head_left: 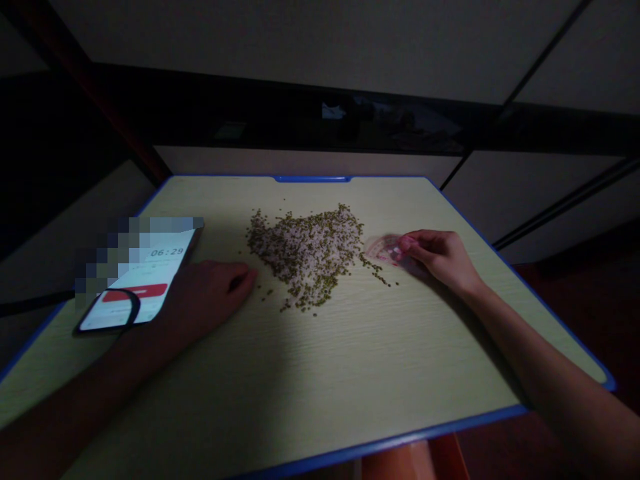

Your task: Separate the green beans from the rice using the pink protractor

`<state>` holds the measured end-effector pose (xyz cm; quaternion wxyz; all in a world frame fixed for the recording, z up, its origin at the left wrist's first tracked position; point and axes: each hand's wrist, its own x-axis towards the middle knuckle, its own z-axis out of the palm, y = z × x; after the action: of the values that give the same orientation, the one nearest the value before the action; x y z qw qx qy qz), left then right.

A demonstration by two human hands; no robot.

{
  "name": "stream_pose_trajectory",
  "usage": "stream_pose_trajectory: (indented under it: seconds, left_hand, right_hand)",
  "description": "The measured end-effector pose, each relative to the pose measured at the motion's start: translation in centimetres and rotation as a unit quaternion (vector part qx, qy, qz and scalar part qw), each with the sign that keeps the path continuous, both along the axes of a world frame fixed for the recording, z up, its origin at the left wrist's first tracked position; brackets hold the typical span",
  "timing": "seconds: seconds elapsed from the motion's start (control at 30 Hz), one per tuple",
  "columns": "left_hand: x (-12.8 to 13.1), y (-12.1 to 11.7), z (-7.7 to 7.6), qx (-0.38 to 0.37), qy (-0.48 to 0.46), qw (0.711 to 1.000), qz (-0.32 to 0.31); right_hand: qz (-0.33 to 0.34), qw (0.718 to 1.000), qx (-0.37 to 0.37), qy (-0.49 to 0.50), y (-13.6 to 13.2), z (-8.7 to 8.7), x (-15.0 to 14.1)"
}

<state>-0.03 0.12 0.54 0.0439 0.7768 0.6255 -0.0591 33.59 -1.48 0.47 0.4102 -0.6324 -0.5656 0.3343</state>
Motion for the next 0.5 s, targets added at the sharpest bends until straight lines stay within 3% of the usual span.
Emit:
stream_pose_trajectory:
  seconds: [0.5]
  left_hand:
    - [0.01, -0.21, 0.13, 0.001, 0.010, 1.000, 0.002]
  right_hand:
    - [-0.027, 0.999, -0.001, 0.036, 0.22, -0.57, -0.10]
